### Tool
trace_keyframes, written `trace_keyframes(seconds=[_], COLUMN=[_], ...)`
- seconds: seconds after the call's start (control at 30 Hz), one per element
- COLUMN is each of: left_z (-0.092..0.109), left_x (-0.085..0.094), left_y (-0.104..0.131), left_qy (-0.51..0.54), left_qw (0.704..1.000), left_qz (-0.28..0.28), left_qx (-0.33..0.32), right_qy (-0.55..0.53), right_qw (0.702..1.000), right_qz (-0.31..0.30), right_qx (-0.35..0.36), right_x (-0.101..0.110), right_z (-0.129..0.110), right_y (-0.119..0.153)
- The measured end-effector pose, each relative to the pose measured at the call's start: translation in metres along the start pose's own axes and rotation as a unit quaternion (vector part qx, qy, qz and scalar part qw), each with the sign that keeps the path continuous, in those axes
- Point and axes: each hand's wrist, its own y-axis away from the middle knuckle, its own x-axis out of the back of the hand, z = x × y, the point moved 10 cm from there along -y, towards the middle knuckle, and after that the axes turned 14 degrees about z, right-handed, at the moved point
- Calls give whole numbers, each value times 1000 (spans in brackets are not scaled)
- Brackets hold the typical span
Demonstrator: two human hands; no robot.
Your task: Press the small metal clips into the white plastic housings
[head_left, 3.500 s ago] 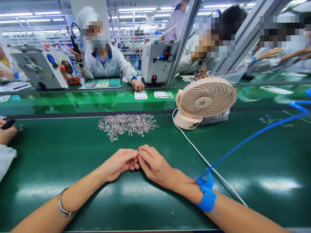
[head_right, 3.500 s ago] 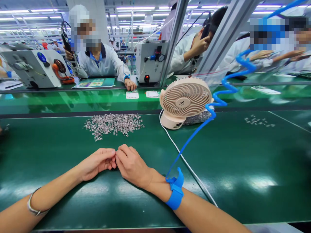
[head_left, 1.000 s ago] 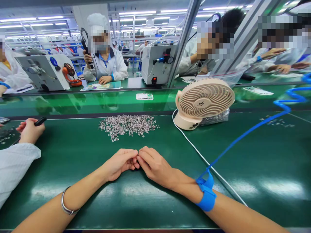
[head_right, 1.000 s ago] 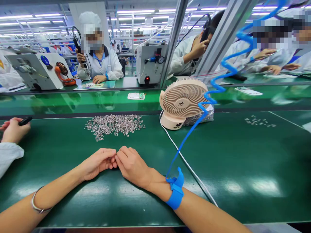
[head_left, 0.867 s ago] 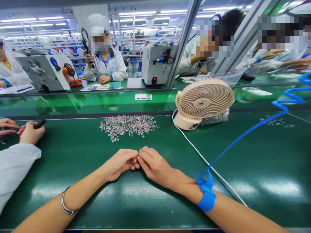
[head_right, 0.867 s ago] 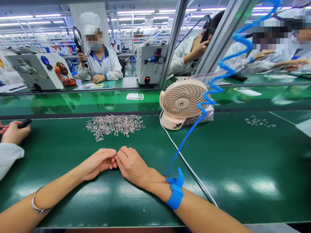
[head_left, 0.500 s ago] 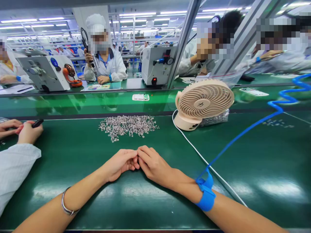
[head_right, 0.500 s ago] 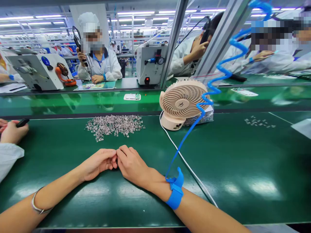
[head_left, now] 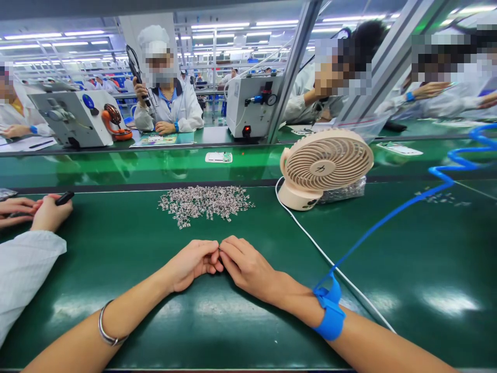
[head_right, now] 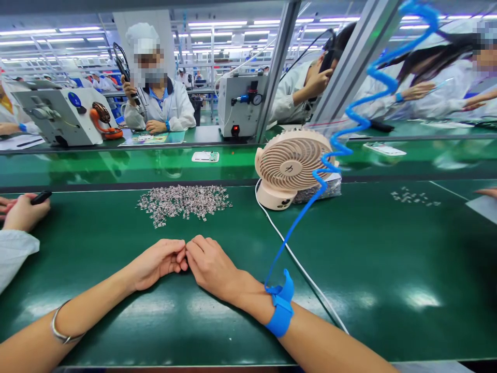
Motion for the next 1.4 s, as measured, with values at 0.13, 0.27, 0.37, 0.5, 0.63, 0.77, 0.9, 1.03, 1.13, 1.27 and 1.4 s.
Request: trace_keyframes(seconds=[0.13,0.27,0.37,0.5,0.63,0.77,0.9,1.03,1.13,1.27,1.4], left_z=[0,0,0,0,0,0,0,1,2,2,2], left_x=[0,0,0,0,0,0,-1,-1,-1,0,0], left_y=[0,0,0,-1,-1,0,0,1,2,3,2], left_qy=[-1,-2,-2,-1,3,9,8,8,6,7,8], left_qw=[1000,1000,1000,1000,1000,1000,1000,1000,1000,1000,1000], left_qz=[1,0,-1,0,4,7,2,0,2,3,1], left_qx=[0,0,-1,-3,0,4,2,-3,-4,-2,-6], right_qy=[4,7,7,8,9,8,3,-1,-3,-6,-9], right_qw=[1000,1000,1000,1000,999,999,999,999,999,998,998], right_qz=[2,4,10,17,31,42,49,47,48,54,59], right_qx=[4,11,13,17,16,12,15,13,10,7,4], right_x=[0,1,2,4,6,8,10,10,10,11,12], right_z=[0,-1,-3,-5,-5,-4,-6,-6,-5,-5,-5], right_y=[0,0,-1,-1,-1,-2,-3,-3,-3,-3,-4])
